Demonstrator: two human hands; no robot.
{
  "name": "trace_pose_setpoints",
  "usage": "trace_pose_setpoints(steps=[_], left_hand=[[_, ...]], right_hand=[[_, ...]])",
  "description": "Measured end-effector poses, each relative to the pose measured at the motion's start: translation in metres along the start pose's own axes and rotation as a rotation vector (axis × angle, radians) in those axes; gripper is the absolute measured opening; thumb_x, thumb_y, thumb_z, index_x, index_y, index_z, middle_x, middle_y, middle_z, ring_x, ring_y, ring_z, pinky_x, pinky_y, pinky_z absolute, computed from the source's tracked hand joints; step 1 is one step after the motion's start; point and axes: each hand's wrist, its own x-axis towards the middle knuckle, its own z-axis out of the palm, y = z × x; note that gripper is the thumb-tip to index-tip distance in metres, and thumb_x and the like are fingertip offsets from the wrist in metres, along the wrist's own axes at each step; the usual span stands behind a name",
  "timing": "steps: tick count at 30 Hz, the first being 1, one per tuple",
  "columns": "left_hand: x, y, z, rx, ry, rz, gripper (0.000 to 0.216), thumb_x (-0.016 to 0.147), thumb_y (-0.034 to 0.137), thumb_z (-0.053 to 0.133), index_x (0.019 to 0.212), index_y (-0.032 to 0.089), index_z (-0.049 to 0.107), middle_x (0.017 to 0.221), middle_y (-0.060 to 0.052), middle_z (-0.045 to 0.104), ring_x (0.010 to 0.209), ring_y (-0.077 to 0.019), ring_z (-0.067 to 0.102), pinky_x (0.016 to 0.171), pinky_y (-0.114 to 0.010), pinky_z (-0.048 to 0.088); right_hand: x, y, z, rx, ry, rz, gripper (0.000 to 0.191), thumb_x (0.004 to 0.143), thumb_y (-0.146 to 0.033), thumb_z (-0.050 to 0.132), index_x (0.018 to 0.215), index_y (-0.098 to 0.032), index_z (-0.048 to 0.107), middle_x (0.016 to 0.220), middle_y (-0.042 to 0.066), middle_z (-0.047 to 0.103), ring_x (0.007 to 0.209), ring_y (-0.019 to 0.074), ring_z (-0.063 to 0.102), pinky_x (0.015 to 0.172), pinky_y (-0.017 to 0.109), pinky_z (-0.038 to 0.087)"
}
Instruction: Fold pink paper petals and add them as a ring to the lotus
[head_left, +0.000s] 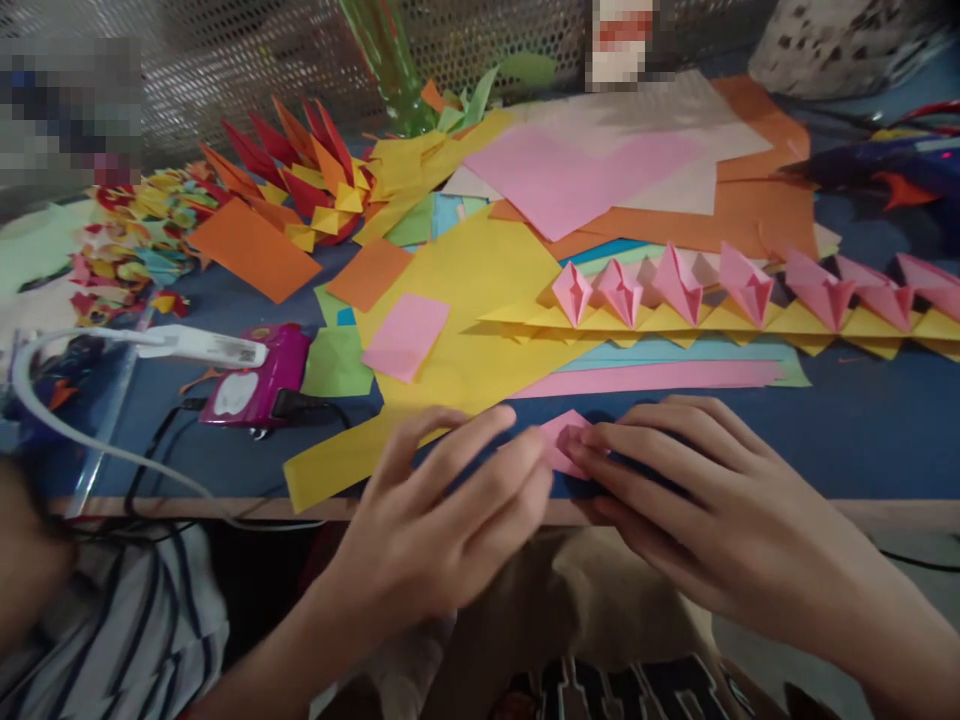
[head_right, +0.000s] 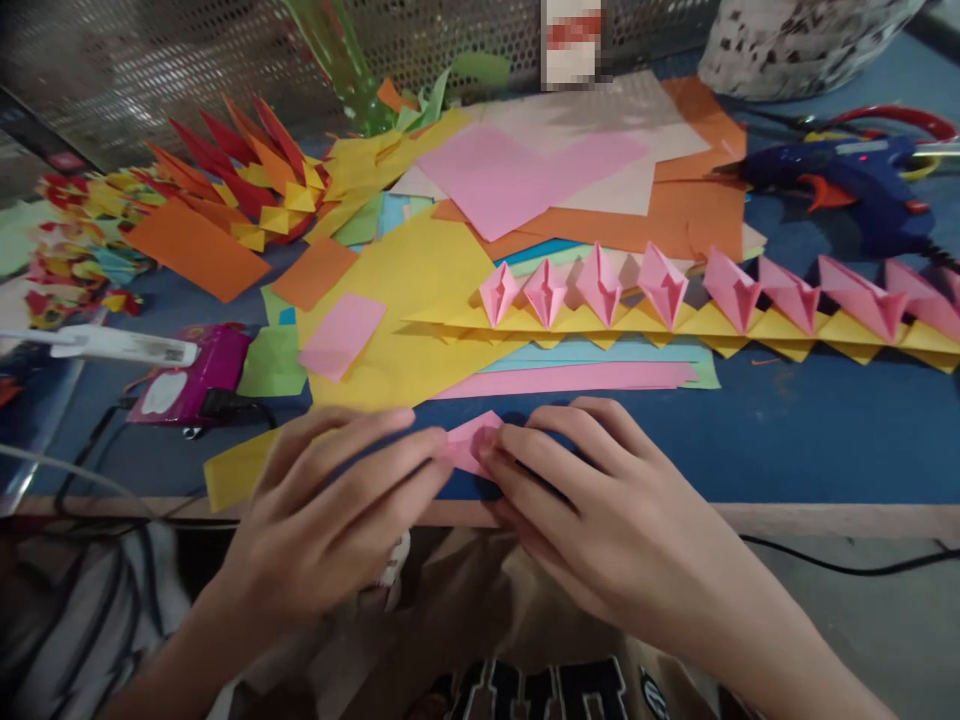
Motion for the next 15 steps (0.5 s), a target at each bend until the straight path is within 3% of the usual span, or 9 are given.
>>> trace_pose_setpoints(steps=[5, 10, 15], left_hand=[[0.001, 0.024, 0.020, -0.116, 0.014, -0.062, 0.020, 0.102, 0.017, 0.070, 0.121, 0.013, 0.075, 0.121, -0.006, 0.081, 0.117, -0.0234, 0.070, 0.102, -0.040, 0.052], [0.004, 0.028, 0.029, -0.084, 0.014, -0.093, 0.021, 0.100, 0.025, 0.075, 0.117, 0.013, 0.076, 0.119, -0.005, 0.081, 0.112, -0.0237, 0.071, 0.103, -0.042, 0.054], [0.002, 0.026, 0.027, -0.158, 0.022, -0.099, 0.030, 0.096, 0.024, 0.079, 0.120, 0.006, 0.075, 0.120, -0.012, 0.081, 0.115, -0.0283, 0.073, 0.106, -0.045, 0.058]], right_hand=[[-0.002, -0.006, 0.003, 0.051, -0.034, 0.097, 0.036, 0.106, -0.018, 0.059, 0.140, -0.012, 0.068, 0.132, 0.011, 0.070, 0.117, 0.0320, 0.057, 0.099, 0.052, 0.048], [-0.009, -0.002, 0.000, 0.075, 0.014, 0.126, 0.041, 0.102, -0.015, 0.066, 0.143, -0.014, 0.066, 0.133, 0.012, 0.069, 0.120, 0.0319, 0.058, 0.100, 0.051, 0.051], [-0.016, 0.000, -0.001, 0.049, -0.016, 0.047, 0.034, 0.103, -0.013, 0.065, 0.136, -0.010, 0.070, 0.140, 0.011, 0.070, 0.137, 0.0341, 0.055, 0.115, 0.051, 0.044]])
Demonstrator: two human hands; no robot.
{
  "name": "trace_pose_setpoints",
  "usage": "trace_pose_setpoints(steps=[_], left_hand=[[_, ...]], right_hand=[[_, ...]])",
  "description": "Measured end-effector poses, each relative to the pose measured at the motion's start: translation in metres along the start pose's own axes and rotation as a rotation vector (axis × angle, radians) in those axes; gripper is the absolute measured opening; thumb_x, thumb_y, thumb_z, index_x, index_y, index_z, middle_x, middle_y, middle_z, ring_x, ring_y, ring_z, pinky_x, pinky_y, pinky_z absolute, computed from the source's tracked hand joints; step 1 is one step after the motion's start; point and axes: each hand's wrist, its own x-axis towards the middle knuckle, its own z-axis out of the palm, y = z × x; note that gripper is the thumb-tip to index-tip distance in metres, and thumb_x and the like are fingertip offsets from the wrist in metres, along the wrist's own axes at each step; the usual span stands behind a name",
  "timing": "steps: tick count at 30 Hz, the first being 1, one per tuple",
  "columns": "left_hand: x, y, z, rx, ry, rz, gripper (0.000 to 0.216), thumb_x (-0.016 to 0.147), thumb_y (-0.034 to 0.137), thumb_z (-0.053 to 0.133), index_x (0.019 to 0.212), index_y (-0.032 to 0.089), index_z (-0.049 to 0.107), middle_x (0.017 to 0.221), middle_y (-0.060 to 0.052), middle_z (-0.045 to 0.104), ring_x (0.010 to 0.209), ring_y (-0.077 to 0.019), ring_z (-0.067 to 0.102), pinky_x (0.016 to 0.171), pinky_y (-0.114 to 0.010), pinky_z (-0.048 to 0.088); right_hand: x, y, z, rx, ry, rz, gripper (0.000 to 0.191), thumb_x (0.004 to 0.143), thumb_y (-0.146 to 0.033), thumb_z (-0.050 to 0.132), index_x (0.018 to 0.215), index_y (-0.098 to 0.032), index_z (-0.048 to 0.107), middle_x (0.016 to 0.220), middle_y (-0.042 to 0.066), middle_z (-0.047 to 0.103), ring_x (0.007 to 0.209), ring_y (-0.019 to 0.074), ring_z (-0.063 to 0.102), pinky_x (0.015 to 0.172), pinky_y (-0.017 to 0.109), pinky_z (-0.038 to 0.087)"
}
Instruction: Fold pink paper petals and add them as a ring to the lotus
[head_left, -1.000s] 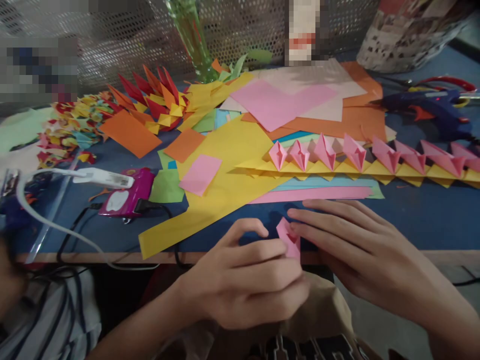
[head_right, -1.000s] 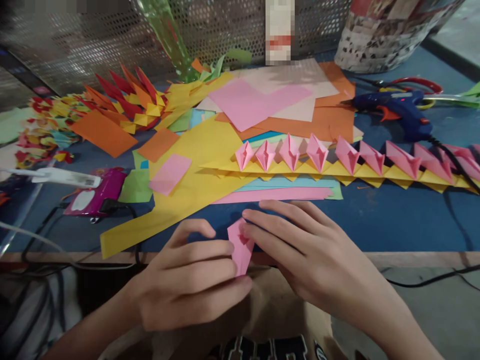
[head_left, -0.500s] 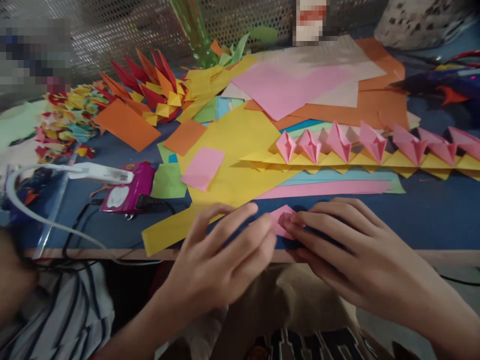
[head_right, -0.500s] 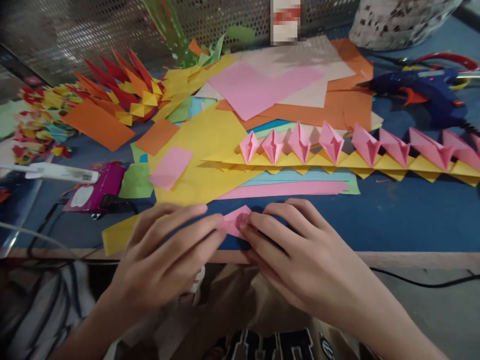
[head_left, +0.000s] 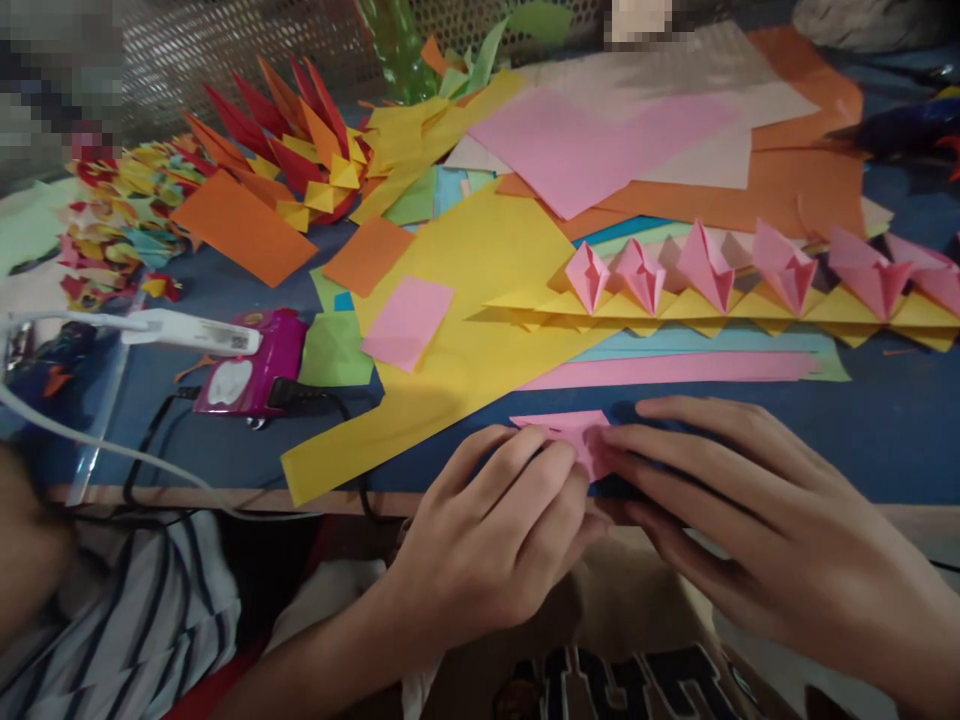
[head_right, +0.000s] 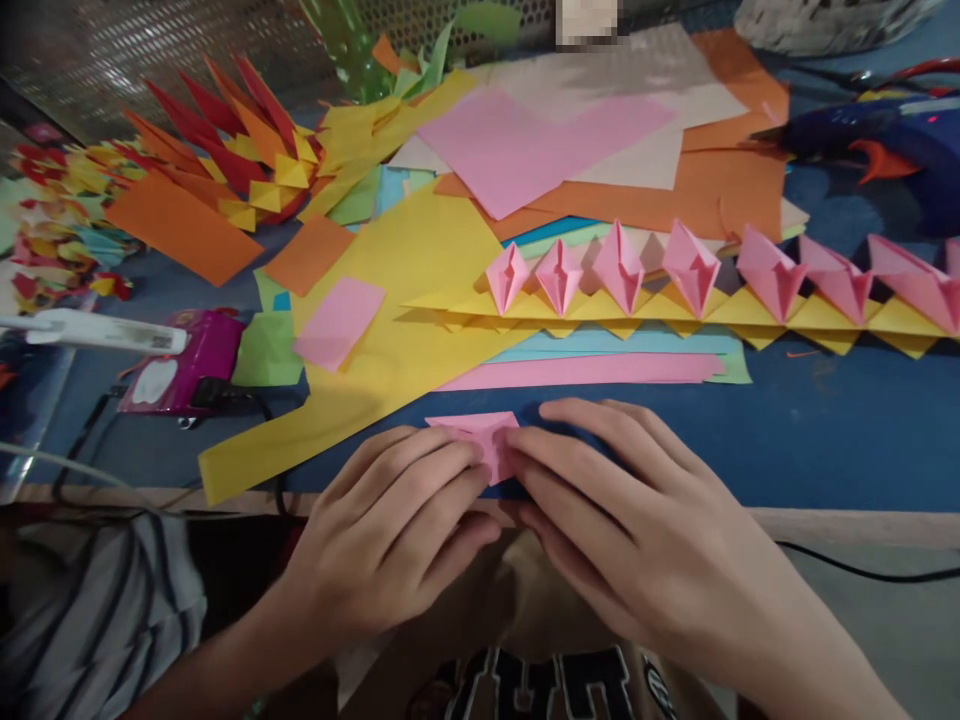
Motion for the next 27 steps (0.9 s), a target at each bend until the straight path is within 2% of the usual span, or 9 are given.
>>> trace_pose_setpoints(steps=[3, 6, 8, 11, 14, 17, 22, 24, 27], left_hand=[[-0.004, 0.000, 0.000, -0.043, 0.008, -0.010, 0.028, 0.096, 0.020, 0.079, 0.117, 0.003, 0.076, 0.121, -0.015, 0.080, 0.118, -0.0302, 0.075, 0.107, -0.046, 0.061], [-0.007, 0.002, 0.002, 0.053, 0.029, 0.048, 0.027, 0.097, 0.019, 0.078, 0.119, 0.004, 0.077, 0.119, -0.013, 0.082, 0.119, -0.0296, 0.075, 0.106, -0.044, 0.063], [-0.008, 0.004, 0.003, 0.136, 0.040, 0.090, 0.028, 0.098, 0.022, 0.076, 0.121, 0.006, 0.078, 0.117, -0.011, 0.082, 0.121, -0.0291, 0.075, 0.106, -0.043, 0.063], [-0.009, 0.007, 0.002, 0.132, 0.018, 0.062, 0.031, 0.098, 0.025, 0.078, 0.124, 0.009, 0.078, 0.118, -0.010, 0.083, 0.122, -0.0292, 0.075, 0.107, -0.044, 0.063], [-0.007, 0.007, -0.002, 0.040, -0.004, 0.023, 0.028, 0.094, 0.022, 0.082, 0.119, 0.010, 0.079, 0.112, -0.008, 0.083, 0.119, -0.0285, 0.075, 0.108, -0.044, 0.062], [-0.004, 0.004, -0.008, -0.022, -0.015, 0.026, 0.024, 0.092, 0.019, 0.082, 0.115, 0.011, 0.080, 0.106, -0.007, 0.083, 0.111, -0.0268, 0.077, 0.105, -0.044, 0.063], [0.001, 0.001, -0.017, -0.065, -0.093, 0.039, 0.020, 0.100, 0.014, 0.068, 0.116, 0.009, 0.079, 0.109, -0.007, 0.083, 0.108, -0.0269, 0.078, 0.098, -0.045, 0.065], [0.001, 0.001, -0.019, -0.005, -0.103, 0.097, 0.022, 0.102, 0.014, 0.063, 0.116, 0.007, 0.079, 0.111, -0.008, 0.082, 0.109, -0.0285, 0.078, 0.095, -0.045, 0.066], [-0.001, 0.000, -0.021, 0.175, -0.121, 0.262, 0.028, 0.101, 0.022, 0.069, 0.121, 0.006, 0.078, 0.112, -0.010, 0.081, 0.112, -0.0311, 0.077, 0.091, -0.043, 0.068]], right_hand=[[-0.004, -0.001, 0.001, -0.015, -0.005, -0.027, 0.036, 0.104, -0.016, 0.064, 0.139, -0.009, 0.071, 0.145, 0.009, 0.069, 0.137, 0.0334, 0.056, 0.118, 0.050, 0.041], [-0.008, -0.002, 0.003, -0.062, 0.006, -0.032, 0.037, 0.104, -0.015, 0.063, 0.139, -0.009, 0.071, 0.147, 0.009, 0.070, 0.137, 0.0366, 0.057, 0.117, 0.053, 0.041], [-0.009, -0.002, 0.004, -0.081, 0.015, -0.032, 0.036, 0.104, -0.012, 0.061, 0.138, -0.009, 0.072, 0.151, 0.008, 0.069, 0.143, 0.0393, 0.053, 0.117, 0.056, 0.040], [-0.010, -0.003, 0.004, -0.088, 0.003, -0.008, 0.039, 0.106, -0.019, 0.060, 0.142, -0.011, 0.069, 0.159, 0.009, 0.063, 0.151, 0.0405, 0.048, 0.120, 0.056, 0.039], [-0.012, -0.004, 0.004, -0.056, 0.000, -0.010, 0.042, 0.105, -0.020, 0.062, 0.147, -0.012, 0.066, 0.157, 0.009, 0.064, 0.145, 0.0350, 0.054, 0.122, 0.054, 0.039], [-0.015, -0.003, 0.005, 0.007, 0.046, -0.041, 0.034, 0.103, -0.012, 0.063, 0.135, -0.014, 0.072, 0.148, 0.005, 0.072, 0.134, 0.0302, 0.062, 0.121, 0.054, 0.040], [-0.021, 0.001, 0.006, -0.019, 0.055, -0.110, 0.029, 0.107, -0.015, 0.062, 0.133, -0.015, 0.074, 0.157, 0.004, 0.065, 0.142, 0.0350, 0.058, 0.119, 0.060, 0.042], [-0.022, 0.001, 0.007, 0.031, 0.077, -0.091, 0.026, 0.108, -0.015, 0.060, 0.129, -0.016, 0.075, 0.156, 0.002, 0.065, 0.145, 0.0305, 0.057, 0.123, 0.056, 0.042], [-0.023, -0.002, 0.009, 0.098, 0.109, -0.043, 0.024, 0.106, -0.012, 0.064, 0.126, -0.015, 0.076, 0.151, -0.001, 0.070, 0.140, 0.0221, 0.062, 0.126, 0.049, 0.043]])
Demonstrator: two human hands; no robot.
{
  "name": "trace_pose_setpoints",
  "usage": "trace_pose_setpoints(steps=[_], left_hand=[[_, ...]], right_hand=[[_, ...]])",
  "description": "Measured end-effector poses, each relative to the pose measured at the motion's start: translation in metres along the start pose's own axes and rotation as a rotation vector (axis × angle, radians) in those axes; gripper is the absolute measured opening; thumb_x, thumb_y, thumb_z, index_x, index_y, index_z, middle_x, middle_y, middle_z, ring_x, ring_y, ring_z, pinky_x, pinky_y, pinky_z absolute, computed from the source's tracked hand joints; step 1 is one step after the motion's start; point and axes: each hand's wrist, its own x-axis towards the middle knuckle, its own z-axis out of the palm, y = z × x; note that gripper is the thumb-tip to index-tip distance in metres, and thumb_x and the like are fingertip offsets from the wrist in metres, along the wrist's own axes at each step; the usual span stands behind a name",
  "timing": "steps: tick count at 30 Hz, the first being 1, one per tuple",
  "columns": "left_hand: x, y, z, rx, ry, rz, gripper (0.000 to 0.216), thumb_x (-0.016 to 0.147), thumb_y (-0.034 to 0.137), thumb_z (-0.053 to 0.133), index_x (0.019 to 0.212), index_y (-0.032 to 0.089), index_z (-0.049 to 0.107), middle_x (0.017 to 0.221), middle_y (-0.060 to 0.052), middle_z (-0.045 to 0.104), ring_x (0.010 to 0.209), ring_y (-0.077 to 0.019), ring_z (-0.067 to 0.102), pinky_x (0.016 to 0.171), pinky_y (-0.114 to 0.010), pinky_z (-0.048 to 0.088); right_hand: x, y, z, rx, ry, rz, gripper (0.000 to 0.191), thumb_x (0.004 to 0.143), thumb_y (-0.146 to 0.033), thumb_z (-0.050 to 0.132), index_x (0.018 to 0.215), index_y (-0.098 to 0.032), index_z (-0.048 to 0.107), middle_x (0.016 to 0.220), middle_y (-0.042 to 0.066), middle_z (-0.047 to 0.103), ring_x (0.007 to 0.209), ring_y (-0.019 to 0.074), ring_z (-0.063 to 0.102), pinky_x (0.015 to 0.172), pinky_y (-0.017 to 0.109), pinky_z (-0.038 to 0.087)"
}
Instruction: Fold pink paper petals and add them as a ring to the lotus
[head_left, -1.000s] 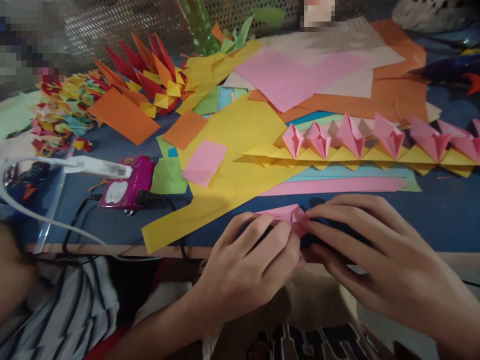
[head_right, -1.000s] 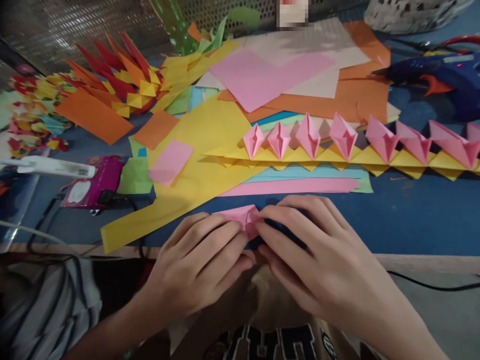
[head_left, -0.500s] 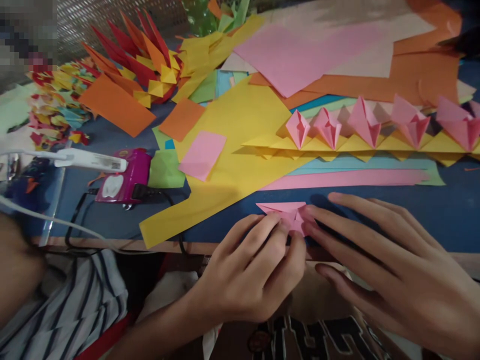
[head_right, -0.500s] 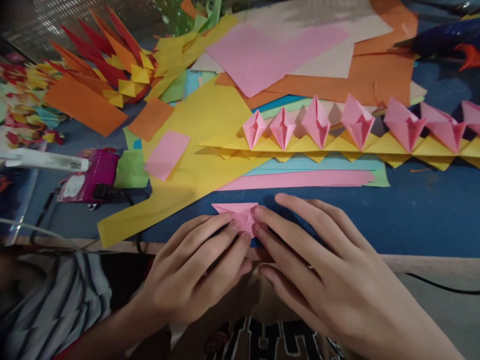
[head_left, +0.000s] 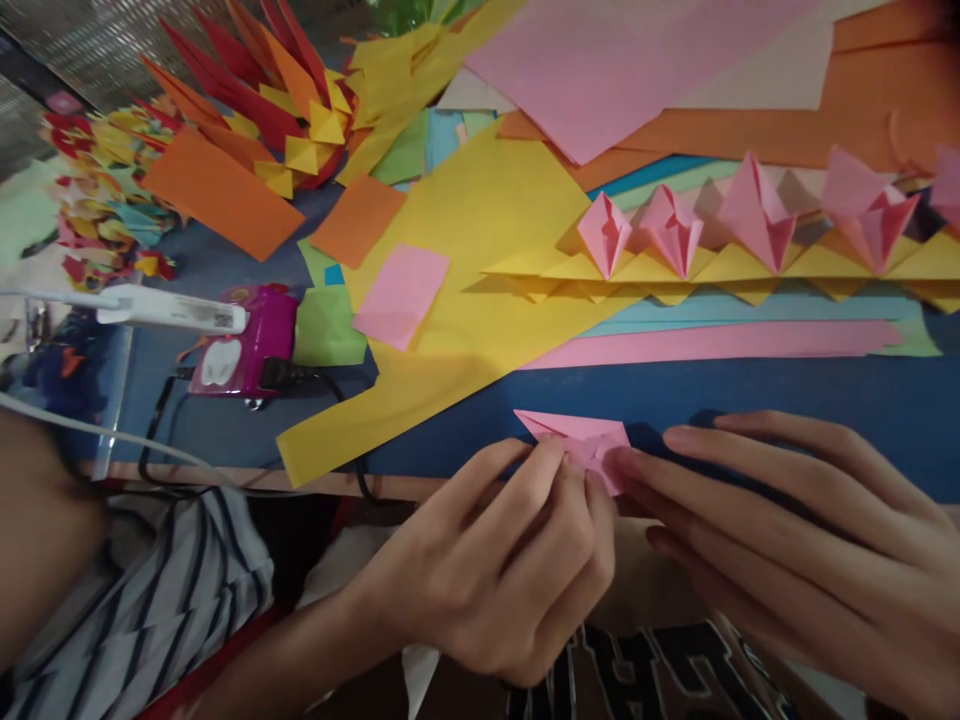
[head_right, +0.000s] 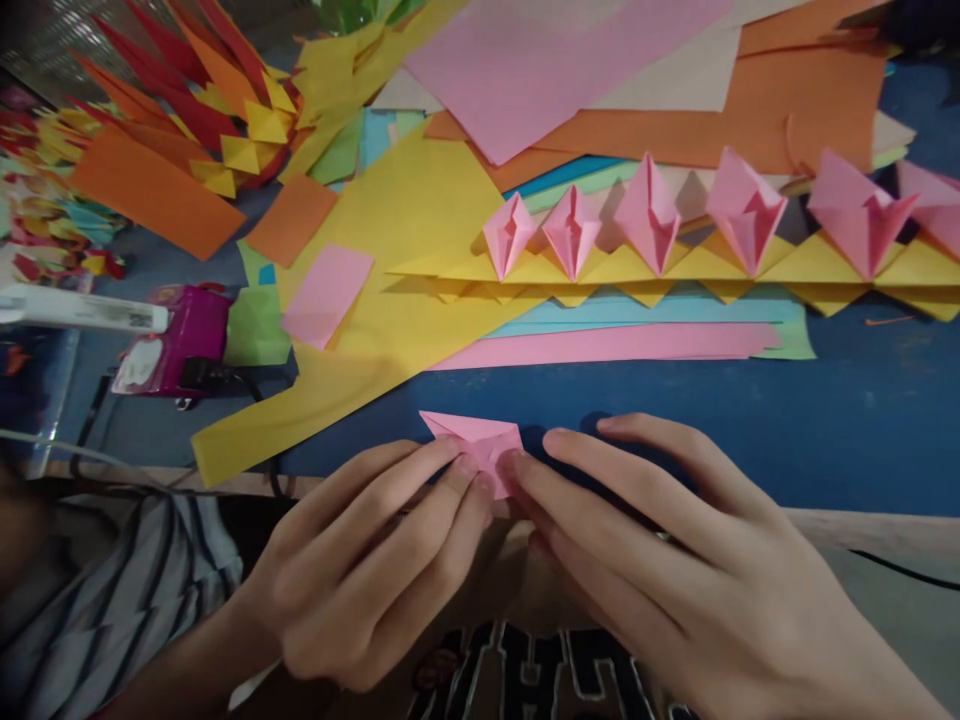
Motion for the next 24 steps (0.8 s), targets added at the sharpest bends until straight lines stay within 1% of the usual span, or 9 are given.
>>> trace_pose_setpoints(steps=[2, 3, 5, 8, 10, 12, 17, 21, 24], left_hand=[[0.000, 0.000, 0.001, 0.060, -0.013, 0.051, 0.031, 0.100, 0.025, 0.072, 0.123, 0.005, 0.077, 0.112, -0.011, 0.080, 0.112, -0.0317, 0.076, 0.090, -0.041, 0.069], [0.002, 0.001, 0.002, 0.043, -0.004, 0.030, 0.029, 0.099, 0.023, 0.072, 0.122, 0.005, 0.077, 0.112, -0.011, 0.080, 0.112, -0.0316, 0.076, 0.090, -0.041, 0.068], [0.006, 0.002, 0.005, -0.055, 0.046, -0.082, 0.020, 0.097, 0.016, 0.071, 0.113, 0.006, 0.078, 0.106, -0.011, 0.080, 0.108, -0.0303, 0.077, 0.087, -0.041, 0.067], [0.014, 0.006, 0.012, -0.222, 0.118, -0.300, 0.006, 0.095, 0.012, 0.072, 0.101, 0.011, 0.076, 0.097, -0.007, 0.079, 0.097, -0.0243, 0.075, 0.083, -0.039, 0.065], [0.014, 0.008, 0.017, -0.277, 0.161, -0.397, 0.006, 0.095, 0.013, 0.075, 0.101, 0.013, 0.075, 0.097, -0.005, 0.078, 0.094, -0.0208, 0.072, 0.085, -0.037, 0.065], [0.011, 0.011, 0.020, -0.314, 0.194, -0.434, 0.010, 0.095, 0.013, 0.075, 0.105, 0.014, 0.074, 0.100, -0.005, 0.078, 0.097, -0.0196, 0.071, 0.090, -0.036, 0.064], [0.006, 0.011, 0.021, -0.338, 0.158, -0.393, 0.010, 0.097, 0.010, 0.069, 0.104, 0.016, 0.072, 0.102, -0.007, 0.079, 0.102, -0.0234, 0.071, 0.089, -0.039, 0.061], [0.018, 0.015, 0.018, -0.348, 0.112, -0.528, 0.010, 0.093, 0.010, 0.071, 0.102, 0.014, 0.071, 0.102, -0.008, 0.078, 0.097, -0.0241, 0.069, 0.087, -0.043, 0.059], [0.027, 0.021, 0.014, -0.348, 0.107, -0.634, 0.008, 0.092, 0.012, 0.076, 0.097, 0.014, 0.071, 0.099, -0.006, 0.077, 0.094, -0.0228, 0.069, 0.085, -0.041, 0.058]], right_hand=[[0.001, -0.001, 0.001, 0.010, 0.005, 0.012, 0.023, 0.104, -0.011, 0.067, 0.125, -0.014, 0.077, 0.147, 0.001, 0.073, 0.136, 0.0212, 0.064, 0.126, 0.048, 0.044], [0.002, -0.002, 0.002, 0.011, 0.005, 0.010, 0.022, 0.103, -0.011, 0.067, 0.123, -0.012, 0.077, 0.145, 0.002, 0.074, 0.135, 0.0221, 0.065, 0.125, 0.048, 0.044], [0.004, -0.001, 0.001, 0.004, 0.010, 0.002, 0.021, 0.103, -0.012, 0.068, 0.121, -0.012, 0.078, 0.140, 0.003, 0.077, 0.131, 0.0250, 0.067, 0.120, 0.050, 0.046], [0.008, 0.001, -0.001, -0.030, 0.025, 0.001, 0.025, 0.101, -0.010, 0.068, 0.124, -0.013, 0.078, 0.134, 0.000, 0.080, 0.125, 0.0275, 0.069, 0.111, 0.050, 0.048], [0.008, 0.002, -0.001, -0.040, 0.022, -0.010, 0.025, 0.101, -0.009, 0.067, 0.123, -0.012, 0.078, 0.133, 0.000, 0.080, 0.123, 0.0277, 0.069, 0.109, 0.050, 0.048], [0.007, 0.003, -0.001, -0.036, 0.018, -0.028, 0.024, 0.102, -0.009, 0.065, 0.121, -0.013, 0.079, 0.137, 0.000, 0.078, 0.125, 0.0273, 0.069, 0.112, 0.051, 0.047], [0.002, 0.001, 0.001, -0.050, 0.027, -0.005, 0.022, 0.105, -0.013, 0.064, 0.121, -0.017, 0.079, 0.143, -0.002, 0.074, 0.130, 0.0251, 0.068, 0.115, 0.052, 0.048], [0.001, 0.000, 0.002, -0.080, 0.019, 0.011, 0.028, 0.104, -0.014, 0.064, 0.130, -0.016, 0.075, 0.144, -0.001, 0.074, 0.132, 0.0264, 0.067, 0.113, 0.053, 0.049], [-0.002, -0.002, 0.003, -0.109, 0.017, 0.048, 0.030, 0.105, -0.018, 0.061, 0.133, -0.018, 0.073, 0.143, -0.003, 0.074, 0.134, 0.0276, 0.065, 0.112, 0.053, 0.048]])
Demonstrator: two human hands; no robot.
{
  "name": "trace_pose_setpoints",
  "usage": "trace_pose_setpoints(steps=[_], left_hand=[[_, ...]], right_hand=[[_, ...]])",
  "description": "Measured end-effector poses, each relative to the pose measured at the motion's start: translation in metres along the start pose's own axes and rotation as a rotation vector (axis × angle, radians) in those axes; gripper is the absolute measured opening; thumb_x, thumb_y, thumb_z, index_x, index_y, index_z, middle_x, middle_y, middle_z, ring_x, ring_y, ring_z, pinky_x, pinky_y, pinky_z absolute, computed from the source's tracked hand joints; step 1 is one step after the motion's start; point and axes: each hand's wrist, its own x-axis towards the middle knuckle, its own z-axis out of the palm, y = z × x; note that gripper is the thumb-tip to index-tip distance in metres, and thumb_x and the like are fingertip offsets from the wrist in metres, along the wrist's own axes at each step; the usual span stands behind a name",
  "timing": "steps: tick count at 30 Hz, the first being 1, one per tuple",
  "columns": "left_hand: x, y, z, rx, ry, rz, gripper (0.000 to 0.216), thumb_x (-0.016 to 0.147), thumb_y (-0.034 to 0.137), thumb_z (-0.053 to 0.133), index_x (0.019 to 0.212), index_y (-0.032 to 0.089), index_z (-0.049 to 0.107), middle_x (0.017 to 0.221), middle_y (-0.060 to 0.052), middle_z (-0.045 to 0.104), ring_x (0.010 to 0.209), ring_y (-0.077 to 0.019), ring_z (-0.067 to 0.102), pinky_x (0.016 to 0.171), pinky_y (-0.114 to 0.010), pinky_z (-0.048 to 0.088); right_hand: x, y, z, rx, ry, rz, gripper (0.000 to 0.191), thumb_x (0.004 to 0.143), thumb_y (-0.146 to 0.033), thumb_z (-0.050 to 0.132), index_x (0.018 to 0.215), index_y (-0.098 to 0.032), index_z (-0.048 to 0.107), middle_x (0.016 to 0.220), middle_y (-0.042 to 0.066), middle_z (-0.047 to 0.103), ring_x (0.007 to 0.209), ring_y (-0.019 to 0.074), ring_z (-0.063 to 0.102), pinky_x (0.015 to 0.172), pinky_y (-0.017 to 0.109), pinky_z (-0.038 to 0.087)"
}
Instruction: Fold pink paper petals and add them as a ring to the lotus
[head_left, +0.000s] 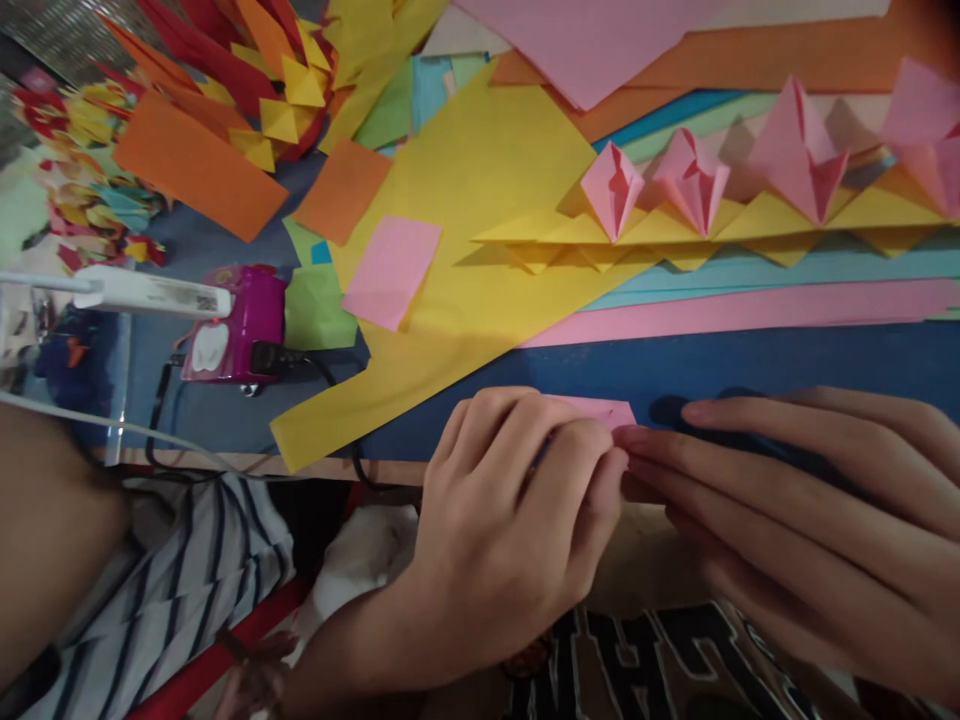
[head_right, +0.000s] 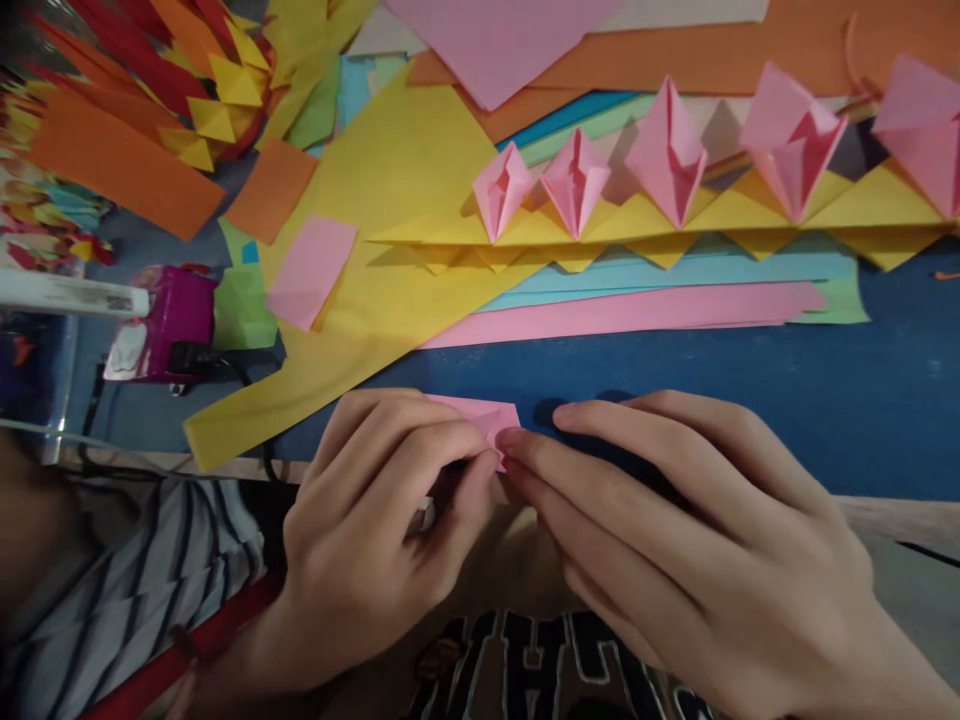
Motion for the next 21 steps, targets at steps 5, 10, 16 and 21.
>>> trace_pose_setpoints(steps=[5, 10, 16, 21], left_hand=[[-0.003, 0.013, 0.004, 0.059, 0.075, -0.134, 0.006, 0.092, 0.016, 0.079, 0.096, 0.020, 0.076, 0.096, -0.003, 0.077, 0.095, -0.0220, 0.066, 0.089, -0.041, 0.054], [-0.005, 0.020, 0.010, 0.031, 0.154, -0.234, 0.007, 0.094, 0.018, 0.077, 0.098, 0.025, 0.078, 0.098, 0.000, 0.079, 0.095, -0.0205, 0.065, 0.091, -0.041, 0.052], [-0.003, 0.025, 0.012, 0.024, 0.170, -0.315, 0.008, 0.097, 0.020, 0.075, 0.091, 0.025, 0.074, 0.094, 0.001, 0.079, 0.093, -0.0209, 0.066, 0.090, -0.044, 0.053], [-0.003, 0.027, 0.011, 0.008, 0.148, -0.349, 0.009, 0.098, 0.020, 0.074, 0.090, 0.024, 0.073, 0.094, 0.001, 0.077, 0.095, -0.0209, 0.065, 0.089, -0.044, 0.051]], right_hand=[[-0.007, 0.001, -0.004, -0.002, -0.046, -0.019, 0.037, 0.104, -0.022, 0.059, 0.140, -0.022, 0.071, 0.150, -0.003, 0.071, 0.134, 0.0329, 0.064, 0.111, 0.057, 0.048], [-0.005, 0.001, -0.009, 0.032, -0.062, -0.022, 0.042, 0.102, -0.015, 0.061, 0.141, -0.023, 0.072, 0.151, -0.003, 0.070, 0.129, 0.0350, 0.065, 0.107, 0.058, 0.048], [-0.004, 0.000, -0.008, 0.054, -0.079, 0.015, 0.039, 0.102, -0.014, 0.061, 0.139, -0.020, 0.073, 0.155, -0.009, 0.066, 0.128, 0.0325, 0.064, 0.109, 0.057, 0.048], [-0.007, -0.001, -0.007, 0.060, -0.063, 0.026, 0.035, 0.103, -0.016, 0.062, 0.135, -0.022, 0.076, 0.155, -0.008, 0.066, 0.128, 0.0322, 0.065, 0.110, 0.056, 0.048]])
